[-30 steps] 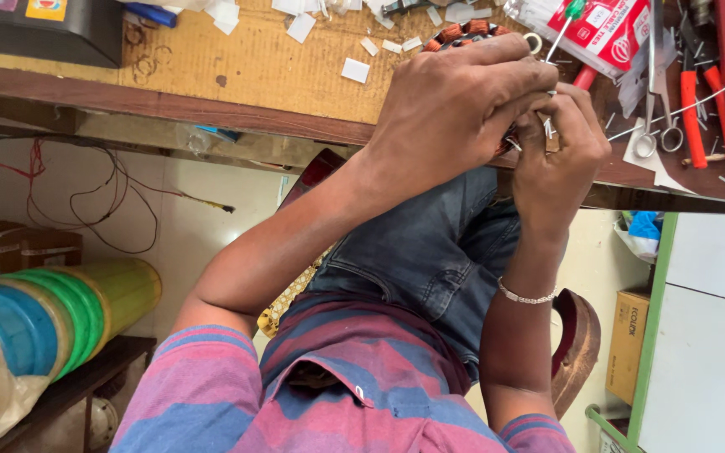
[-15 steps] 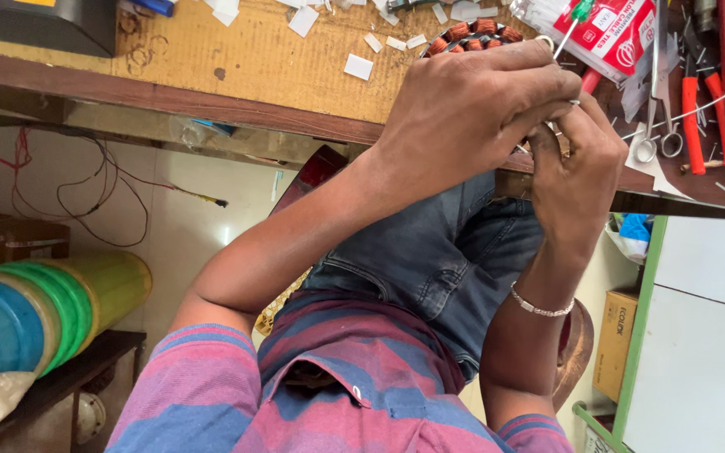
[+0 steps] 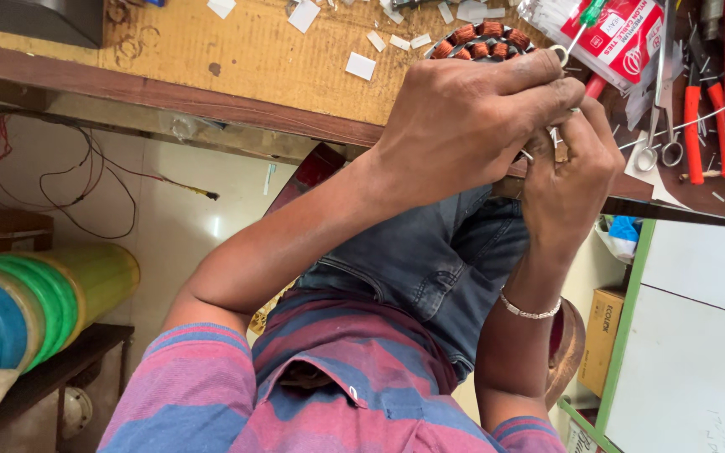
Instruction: The person repairs a motor stator by hand, inserting white plastic spacers into the copper windings, trimming excess wire with scissors, and adjusting connections. The work is performed on a cluttered workbench with various tools and parts visible.
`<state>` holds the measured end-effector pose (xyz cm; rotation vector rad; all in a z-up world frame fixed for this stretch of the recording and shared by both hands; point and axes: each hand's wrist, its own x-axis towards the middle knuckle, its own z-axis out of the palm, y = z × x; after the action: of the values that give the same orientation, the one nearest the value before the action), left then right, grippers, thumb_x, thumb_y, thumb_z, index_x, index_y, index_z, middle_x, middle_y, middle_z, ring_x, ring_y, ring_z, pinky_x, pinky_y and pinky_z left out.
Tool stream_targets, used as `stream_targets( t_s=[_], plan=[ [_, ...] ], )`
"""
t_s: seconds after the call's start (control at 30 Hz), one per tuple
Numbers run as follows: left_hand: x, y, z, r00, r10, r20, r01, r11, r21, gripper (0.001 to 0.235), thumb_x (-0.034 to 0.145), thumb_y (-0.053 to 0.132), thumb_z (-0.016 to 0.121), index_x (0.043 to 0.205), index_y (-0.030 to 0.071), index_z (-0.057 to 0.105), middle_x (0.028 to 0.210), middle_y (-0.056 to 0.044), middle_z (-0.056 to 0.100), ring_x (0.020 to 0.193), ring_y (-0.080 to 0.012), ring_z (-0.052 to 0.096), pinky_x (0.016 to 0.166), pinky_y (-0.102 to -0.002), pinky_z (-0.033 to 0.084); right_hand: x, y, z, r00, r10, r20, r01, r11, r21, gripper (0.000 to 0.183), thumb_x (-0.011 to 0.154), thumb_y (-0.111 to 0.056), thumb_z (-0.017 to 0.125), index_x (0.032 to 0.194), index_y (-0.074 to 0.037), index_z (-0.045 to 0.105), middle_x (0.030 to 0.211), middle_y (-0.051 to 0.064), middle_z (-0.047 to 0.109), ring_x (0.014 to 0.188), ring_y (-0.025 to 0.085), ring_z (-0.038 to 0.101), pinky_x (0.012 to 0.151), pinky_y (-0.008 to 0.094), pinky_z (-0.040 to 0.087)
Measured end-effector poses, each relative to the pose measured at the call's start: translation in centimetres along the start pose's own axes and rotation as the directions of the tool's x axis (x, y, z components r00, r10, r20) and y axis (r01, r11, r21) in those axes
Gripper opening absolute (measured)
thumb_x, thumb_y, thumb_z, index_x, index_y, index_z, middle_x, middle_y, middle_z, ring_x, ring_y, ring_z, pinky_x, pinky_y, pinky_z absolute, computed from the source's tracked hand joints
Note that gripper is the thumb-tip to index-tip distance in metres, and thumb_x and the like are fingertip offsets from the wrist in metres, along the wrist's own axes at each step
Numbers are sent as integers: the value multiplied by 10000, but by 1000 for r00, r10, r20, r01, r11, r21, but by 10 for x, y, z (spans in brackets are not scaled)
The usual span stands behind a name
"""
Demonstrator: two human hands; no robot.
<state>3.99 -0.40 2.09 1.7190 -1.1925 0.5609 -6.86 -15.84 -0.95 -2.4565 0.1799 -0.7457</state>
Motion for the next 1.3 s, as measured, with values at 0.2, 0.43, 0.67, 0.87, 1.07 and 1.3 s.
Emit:
stream_targets(
  t_s=[0.2,0.43,0.67,0.87,1.07,1.3],
  plan=[
    [-2,-3,2,997,-23,73,21,999,24,324,909,193,760,1222,152,684,1130,58,665,912,-166,720,719,-348,548,-3,1,5,998,43,-39,-41,998,41,110,1016,64,699,1113,96,657,1158,182,680,988,308,703,861,379,530],
    [0,-4,-2,993,-21,115,14,998,65,286,874,229,777,1148,171,724,1049,70,683,871,-158,723,684,-349,549,-5,-8,6,999,29,-40,-28,1000,12,126,1018,99,662,1143,99,646,1126,178,656,988,308,690,857,382,522],
    [-3,-7,1,996,10,91,-15,998,65,338,865,211,746,1192,130,718,1196,47,691,936,-157,738,727,-336,564,-6,-9,5,998,37,-41,-39,998,-42,157,980,115,657,1136,97,651,1080,172,654,952,323,680,850,397,518],
    [-6,-12,3,997,48,66,-56,991,119,218,966,212,721,1166,126,726,1199,46,680,843,-157,724,720,-346,559,-5,-7,9,999,-3,-42,1,998,-60,152,998,103,652,1150,93,653,1149,187,668,1021,331,700,900,395,539],
    [-3,-14,6,997,78,-11,-75,984,159,196,908,213,724,1079,119,734,1089,53,669,770,-152,719,666,-326,556,-7,-4,9,999,7,-34,-9,998,-65,138,1004,87,658,1142,97,649,1238,189,667,1045,325,708,935,407,549],
    [5,-5,-6,996,84,-21,-82,994,77,167,924,183,735,1081,127,722,1099,35,682,827,-157,736,669,-323,556,-3,7,1,993,-6,-116,16,996,86,139,1038,43,675,1171,83,688,1214,187,700,1091,300,723,933,382,586]
  ],
)
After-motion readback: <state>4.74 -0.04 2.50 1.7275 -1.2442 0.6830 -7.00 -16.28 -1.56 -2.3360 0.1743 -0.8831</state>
